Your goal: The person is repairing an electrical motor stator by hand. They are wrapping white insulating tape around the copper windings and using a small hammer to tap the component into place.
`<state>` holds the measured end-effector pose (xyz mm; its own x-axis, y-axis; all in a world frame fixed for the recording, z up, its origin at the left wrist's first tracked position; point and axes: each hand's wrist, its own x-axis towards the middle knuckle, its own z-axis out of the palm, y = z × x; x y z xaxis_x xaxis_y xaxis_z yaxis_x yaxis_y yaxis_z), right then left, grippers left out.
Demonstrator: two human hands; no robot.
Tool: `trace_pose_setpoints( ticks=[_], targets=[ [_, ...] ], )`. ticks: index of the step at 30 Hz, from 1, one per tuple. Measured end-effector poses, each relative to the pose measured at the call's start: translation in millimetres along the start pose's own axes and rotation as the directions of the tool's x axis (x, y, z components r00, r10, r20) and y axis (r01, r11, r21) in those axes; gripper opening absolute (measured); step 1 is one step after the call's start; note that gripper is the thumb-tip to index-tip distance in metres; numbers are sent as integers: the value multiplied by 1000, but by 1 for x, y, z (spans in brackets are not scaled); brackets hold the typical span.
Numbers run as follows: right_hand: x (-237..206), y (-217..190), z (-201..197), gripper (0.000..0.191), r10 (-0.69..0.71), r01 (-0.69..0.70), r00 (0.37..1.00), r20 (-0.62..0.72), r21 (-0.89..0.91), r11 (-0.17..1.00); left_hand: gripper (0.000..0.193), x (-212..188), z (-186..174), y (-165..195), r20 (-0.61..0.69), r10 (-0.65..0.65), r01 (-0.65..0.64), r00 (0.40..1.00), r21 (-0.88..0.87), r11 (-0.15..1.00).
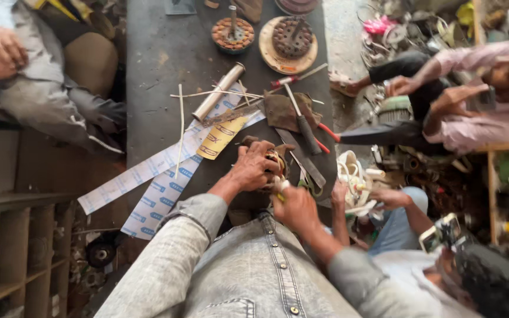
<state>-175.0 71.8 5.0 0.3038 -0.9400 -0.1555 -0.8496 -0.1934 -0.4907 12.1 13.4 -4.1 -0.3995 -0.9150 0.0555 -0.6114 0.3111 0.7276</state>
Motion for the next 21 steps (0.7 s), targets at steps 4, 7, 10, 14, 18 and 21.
trace_pose_setpoints(
  ticks=[4,7,10,14,18,21],
  targets=[
    [5,4,8,36,60,-57,998,36,-58,997,19,3,-1,0,6,10,-11,1000,8,1000],
    [8,1,6,42,96,-101,994,-59,-94,990,13,4,0,0,30,-12,11,999,32,999],
    [16,-1,-6,38,230,-226,967,114,-51,973,16,5,0,-1,3,34,-34,999,-6,999],
    [35,6,-25,35,205,-205,960,193,-19,979,16,7,-1,-4,25,14,-14,1000,-15,1000],
    [50,11,-25,38,225,-206,939,259,-100,974,19,7,4,-10,58,-13,14,998,-27,1000],
    [54,0,-14,20,-61,68,996,66,-114,991,26,5,13,-14,51,9,-8,999,-26,1000]
  ],
)
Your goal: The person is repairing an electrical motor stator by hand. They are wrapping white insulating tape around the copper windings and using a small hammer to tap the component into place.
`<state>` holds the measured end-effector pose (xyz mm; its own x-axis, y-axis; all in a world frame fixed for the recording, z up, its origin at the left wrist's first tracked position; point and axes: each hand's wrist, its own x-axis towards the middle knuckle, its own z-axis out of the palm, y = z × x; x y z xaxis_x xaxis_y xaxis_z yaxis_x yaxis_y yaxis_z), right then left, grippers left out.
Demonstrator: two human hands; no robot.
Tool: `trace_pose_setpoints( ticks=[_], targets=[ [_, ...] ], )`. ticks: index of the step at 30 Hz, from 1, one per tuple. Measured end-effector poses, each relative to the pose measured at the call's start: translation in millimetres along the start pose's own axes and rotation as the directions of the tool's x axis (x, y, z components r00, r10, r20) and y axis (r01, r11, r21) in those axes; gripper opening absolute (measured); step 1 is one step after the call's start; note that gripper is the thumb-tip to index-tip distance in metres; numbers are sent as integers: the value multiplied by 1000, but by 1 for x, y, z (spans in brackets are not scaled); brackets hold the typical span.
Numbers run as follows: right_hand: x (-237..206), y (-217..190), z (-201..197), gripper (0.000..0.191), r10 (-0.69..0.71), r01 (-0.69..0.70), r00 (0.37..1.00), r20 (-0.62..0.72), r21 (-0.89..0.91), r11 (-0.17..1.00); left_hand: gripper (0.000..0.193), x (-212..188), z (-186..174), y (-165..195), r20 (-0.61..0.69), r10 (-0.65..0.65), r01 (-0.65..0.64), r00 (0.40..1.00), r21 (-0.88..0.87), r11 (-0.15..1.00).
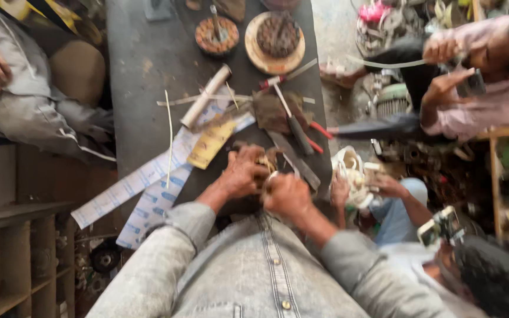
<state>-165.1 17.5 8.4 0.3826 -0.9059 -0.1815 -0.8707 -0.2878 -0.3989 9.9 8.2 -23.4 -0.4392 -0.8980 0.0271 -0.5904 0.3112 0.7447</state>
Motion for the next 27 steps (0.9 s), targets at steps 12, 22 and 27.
trace_pose_setpoints(
  ticks=[12,22,27],
  targets=[
    [19,57,-58,29,118,-261,940,319,453,853,13,-33,9,30,-313,50,-12,948,122,992],
    [123,107,-6,43,-17,36,974,-228,79,996,22,-82,68,84,-511,-87,204,855,177,963],
    [176,110,-7,76,-49,48,999,-22,-48,998,25,-82,87,77,-525,-91,232,846,208,950]
  ],
)
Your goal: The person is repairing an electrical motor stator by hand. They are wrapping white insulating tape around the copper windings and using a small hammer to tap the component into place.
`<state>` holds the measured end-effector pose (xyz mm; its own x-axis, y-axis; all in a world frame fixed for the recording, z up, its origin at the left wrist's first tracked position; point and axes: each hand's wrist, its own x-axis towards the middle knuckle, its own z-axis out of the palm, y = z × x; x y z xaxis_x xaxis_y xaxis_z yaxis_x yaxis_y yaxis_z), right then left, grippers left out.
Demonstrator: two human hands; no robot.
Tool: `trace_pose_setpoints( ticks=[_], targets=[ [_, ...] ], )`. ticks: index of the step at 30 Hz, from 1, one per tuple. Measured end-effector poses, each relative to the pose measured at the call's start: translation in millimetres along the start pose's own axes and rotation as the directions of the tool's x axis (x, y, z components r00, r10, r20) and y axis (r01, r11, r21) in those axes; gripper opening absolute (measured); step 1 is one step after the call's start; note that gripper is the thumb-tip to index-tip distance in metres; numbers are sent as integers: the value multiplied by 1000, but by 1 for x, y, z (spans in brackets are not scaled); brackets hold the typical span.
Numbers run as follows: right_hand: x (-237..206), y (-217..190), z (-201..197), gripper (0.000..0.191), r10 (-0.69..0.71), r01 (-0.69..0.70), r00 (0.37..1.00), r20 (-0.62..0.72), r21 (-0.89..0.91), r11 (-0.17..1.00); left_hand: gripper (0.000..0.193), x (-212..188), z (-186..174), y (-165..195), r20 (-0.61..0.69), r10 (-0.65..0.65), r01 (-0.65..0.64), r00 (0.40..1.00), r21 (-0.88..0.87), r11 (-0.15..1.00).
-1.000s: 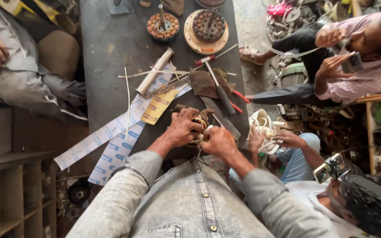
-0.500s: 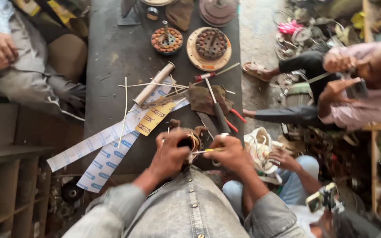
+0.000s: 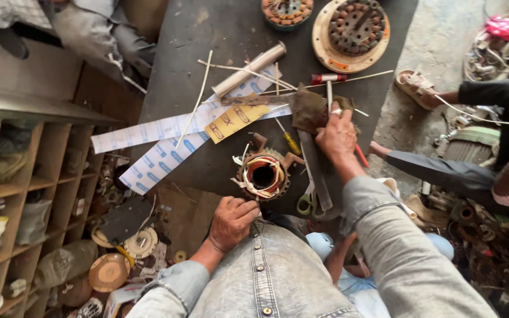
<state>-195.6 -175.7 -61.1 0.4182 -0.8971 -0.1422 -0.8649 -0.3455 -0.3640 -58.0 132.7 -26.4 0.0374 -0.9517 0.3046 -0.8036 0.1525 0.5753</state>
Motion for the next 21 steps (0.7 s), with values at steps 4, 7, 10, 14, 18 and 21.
trace_pose_setpoints(
  ticks=[4,7,10,14,18,21],
  targets=[
    [-17,14,-23,64,-109,137,984,-138,212,968,26,-4,6,-1,-34,7,-5,999,60,998],
    [-82,14,-56,58,1,-38,998,66,576,817,22,-4,6,-3,-82,36,-34,996,26,999],
    [-168,4,-79,47,-118,-40,960,255,540,841,21,-3,5,-7,-87,58,-58,995,2,998],
    [-248,-21,-74,52,-486,471,870,-83,429,770,20,-4,4,-12,-124,106,-108,987,-5,994],
    [-266,-39,-53,56,-478,476,873,-99,385,791,20,-8,1,-18,-92,129,-131,987,-12,991],
    [-265,-45,-48,58,-421,368,903,86,348,862,19,-11,2,-20,-106,175,-176,979,5,984]
  ],
)
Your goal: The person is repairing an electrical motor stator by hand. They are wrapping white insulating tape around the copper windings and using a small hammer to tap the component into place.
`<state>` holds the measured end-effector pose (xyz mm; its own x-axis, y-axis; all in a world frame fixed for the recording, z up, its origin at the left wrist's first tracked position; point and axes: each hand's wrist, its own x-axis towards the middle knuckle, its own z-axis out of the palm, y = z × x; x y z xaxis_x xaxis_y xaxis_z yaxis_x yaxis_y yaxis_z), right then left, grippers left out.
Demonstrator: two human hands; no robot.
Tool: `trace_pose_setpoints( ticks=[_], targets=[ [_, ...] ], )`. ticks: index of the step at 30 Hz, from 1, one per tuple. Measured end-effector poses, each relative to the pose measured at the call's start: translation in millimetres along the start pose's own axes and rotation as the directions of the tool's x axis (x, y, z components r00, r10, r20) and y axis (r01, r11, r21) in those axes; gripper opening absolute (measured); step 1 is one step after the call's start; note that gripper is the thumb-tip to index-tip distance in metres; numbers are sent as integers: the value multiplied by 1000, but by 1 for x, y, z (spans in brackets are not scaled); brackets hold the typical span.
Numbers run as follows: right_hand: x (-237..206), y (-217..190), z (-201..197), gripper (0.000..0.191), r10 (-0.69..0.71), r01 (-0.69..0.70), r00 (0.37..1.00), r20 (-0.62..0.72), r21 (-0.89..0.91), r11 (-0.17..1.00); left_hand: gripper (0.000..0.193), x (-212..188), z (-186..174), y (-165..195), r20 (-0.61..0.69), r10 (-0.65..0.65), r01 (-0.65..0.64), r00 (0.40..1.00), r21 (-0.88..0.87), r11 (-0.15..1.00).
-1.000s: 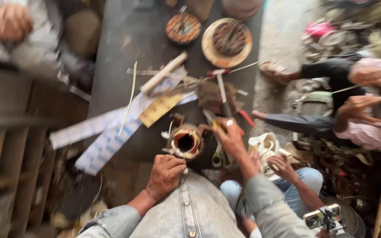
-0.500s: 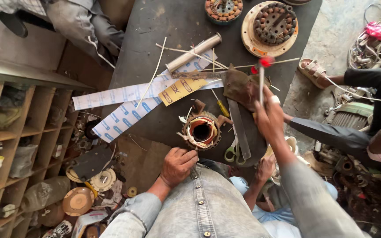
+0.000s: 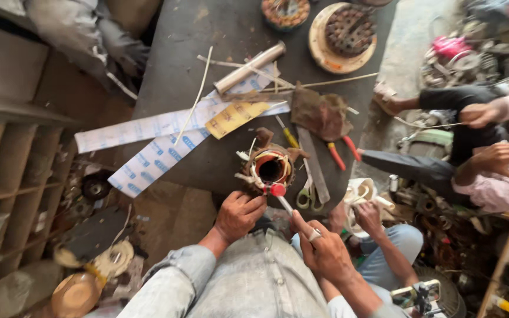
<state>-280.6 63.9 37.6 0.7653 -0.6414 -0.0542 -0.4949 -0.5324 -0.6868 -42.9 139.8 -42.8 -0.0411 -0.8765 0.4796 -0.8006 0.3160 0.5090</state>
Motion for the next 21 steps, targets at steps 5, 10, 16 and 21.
trace_pose_setpoints(
  ticks=[5,10,16,21],
  targets=[
    [5,-9,-7,55,114,-114,993,-38,-18,993,18,-2,4,-8,3,32,-32,999,26,999],
    [28,-19,-16,51,-28,37,979,-204,42,998,19,-4,7,-9,11,21,-21,1000,28,999],
    [71,-16,-50,52,417,-401,887,200,-116,909,17,-6,9,-6,26,-32,31,999,35,999],
    [91,-3,-74,45,-70,43,986,149,176,983,19,-8,10,-3,17,-55,54,998,26,998]
  ],
)
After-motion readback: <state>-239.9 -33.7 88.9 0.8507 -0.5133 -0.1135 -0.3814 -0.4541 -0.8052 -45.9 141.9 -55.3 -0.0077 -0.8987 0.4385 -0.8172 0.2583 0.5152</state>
